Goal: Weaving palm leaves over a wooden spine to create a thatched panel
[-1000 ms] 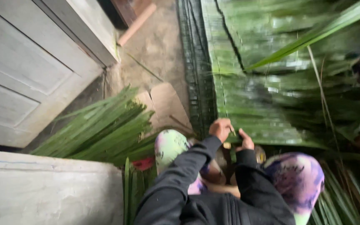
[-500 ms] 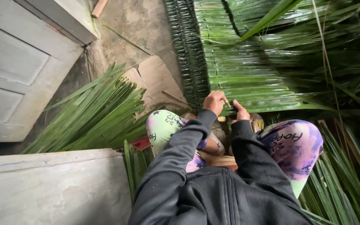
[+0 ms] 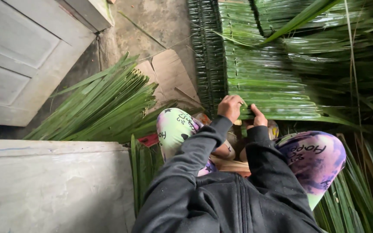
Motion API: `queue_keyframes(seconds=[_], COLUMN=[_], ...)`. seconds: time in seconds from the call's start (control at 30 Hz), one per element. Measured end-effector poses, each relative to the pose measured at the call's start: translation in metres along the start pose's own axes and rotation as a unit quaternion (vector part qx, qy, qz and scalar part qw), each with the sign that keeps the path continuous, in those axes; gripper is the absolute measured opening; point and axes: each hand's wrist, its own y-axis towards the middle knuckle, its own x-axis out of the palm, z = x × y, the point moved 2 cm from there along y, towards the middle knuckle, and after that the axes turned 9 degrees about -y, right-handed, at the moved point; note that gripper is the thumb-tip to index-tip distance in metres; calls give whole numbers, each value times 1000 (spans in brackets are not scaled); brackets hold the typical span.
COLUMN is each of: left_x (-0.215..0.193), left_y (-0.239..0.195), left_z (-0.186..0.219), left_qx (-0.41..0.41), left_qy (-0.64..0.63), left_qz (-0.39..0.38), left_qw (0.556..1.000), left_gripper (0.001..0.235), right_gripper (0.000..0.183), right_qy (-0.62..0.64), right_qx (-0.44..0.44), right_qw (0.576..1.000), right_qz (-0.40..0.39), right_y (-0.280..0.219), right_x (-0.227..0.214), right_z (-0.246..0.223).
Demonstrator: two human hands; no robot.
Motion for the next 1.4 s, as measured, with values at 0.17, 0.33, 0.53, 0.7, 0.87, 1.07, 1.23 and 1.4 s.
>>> queue_keyframes(seconds=[0.17, 0.33, 0.53, 0.7, 0.87, 1.07, 1.23, 1.4], left_x=[7, 12, 8, 1, -9, -1, 37, 51], left_y=[5, 2, 2, 8, 4, -15, -36, -34], left_z=[0, -2, -2, 13, 19, -61, -70, -54], left_qx=[72, 87, 83, 78, 37, -312, -382, -398], left_qy=[67, 79, 93, 88, 66, -175, -192, -255], left_qz=[-70, -101, -91, -90, -38, -22, -98, -41], left_qw=[993, 988, 988, 989, 996, 934, 899, 880], left_gripper=[15, 23, 24, 26, 16, 30, 39, 30], right_gripper=[73, 78, 73, 75, 64, 51, 43, 39], right_qy=[-14, -24, -16, -21, -13, 23, 52, 64], right_qx=[-23, -25, -22, -32, 9, 25, 41, 44], right_qw=[999, 999, 1000, 999, 1000, 998, 995, 993], right_qz=[25, 39, 13, 14, -14, -60, -78, -86], right_y=[-7, -5, -10, -14, 1, -46, -54, -81], right_x=[4, -3, 7, 6, 3, 17, 19, 24], right_z=[-4, -4, -2, -9, -1, -21, -31, -42])
